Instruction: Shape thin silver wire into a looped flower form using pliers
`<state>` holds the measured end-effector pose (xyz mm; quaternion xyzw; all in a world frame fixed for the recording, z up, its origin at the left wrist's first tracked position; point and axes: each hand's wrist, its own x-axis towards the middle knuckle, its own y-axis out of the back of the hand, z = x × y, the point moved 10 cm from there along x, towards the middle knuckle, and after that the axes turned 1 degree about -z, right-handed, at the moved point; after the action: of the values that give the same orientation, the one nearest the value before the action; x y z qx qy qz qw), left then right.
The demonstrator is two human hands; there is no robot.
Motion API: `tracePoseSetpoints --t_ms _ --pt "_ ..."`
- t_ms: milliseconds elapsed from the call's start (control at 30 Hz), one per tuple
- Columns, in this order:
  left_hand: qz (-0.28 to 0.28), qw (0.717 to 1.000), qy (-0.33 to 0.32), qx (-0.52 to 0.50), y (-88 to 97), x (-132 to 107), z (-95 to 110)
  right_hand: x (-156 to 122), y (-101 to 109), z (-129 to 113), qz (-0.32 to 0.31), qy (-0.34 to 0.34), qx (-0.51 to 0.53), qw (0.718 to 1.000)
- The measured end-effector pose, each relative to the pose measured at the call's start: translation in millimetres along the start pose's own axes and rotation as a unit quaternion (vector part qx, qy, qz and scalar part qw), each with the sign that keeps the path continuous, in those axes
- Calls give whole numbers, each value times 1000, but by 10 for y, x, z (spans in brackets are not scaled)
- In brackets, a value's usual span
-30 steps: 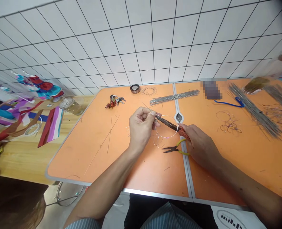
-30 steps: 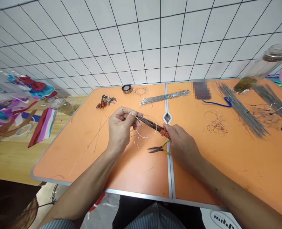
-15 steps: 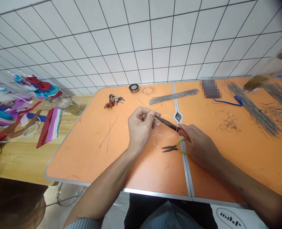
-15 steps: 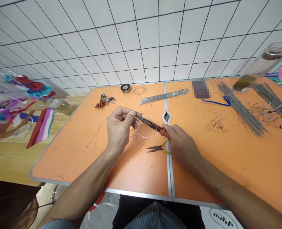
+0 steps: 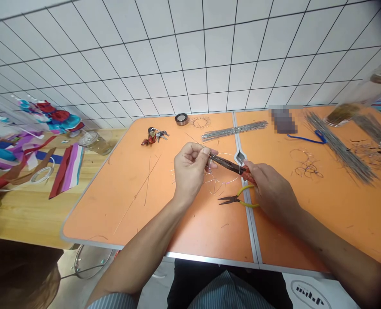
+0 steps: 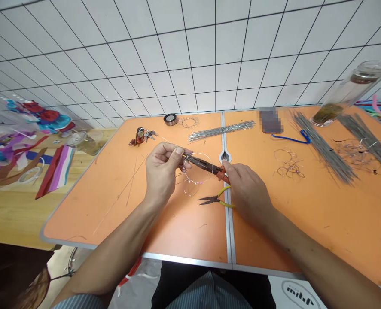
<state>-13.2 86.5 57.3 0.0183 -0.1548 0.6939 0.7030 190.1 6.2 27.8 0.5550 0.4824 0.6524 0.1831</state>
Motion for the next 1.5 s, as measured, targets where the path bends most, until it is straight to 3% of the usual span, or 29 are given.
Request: tracePoseSetpoints --t_ms 833,1500 --pt "11 1000 -19 11 -17 -44 86 62 140 -22 27 6 -52 998" --pt "-4 999 -32 14 -24 -31 81 8 37 5 -5 -10 -1 1000"
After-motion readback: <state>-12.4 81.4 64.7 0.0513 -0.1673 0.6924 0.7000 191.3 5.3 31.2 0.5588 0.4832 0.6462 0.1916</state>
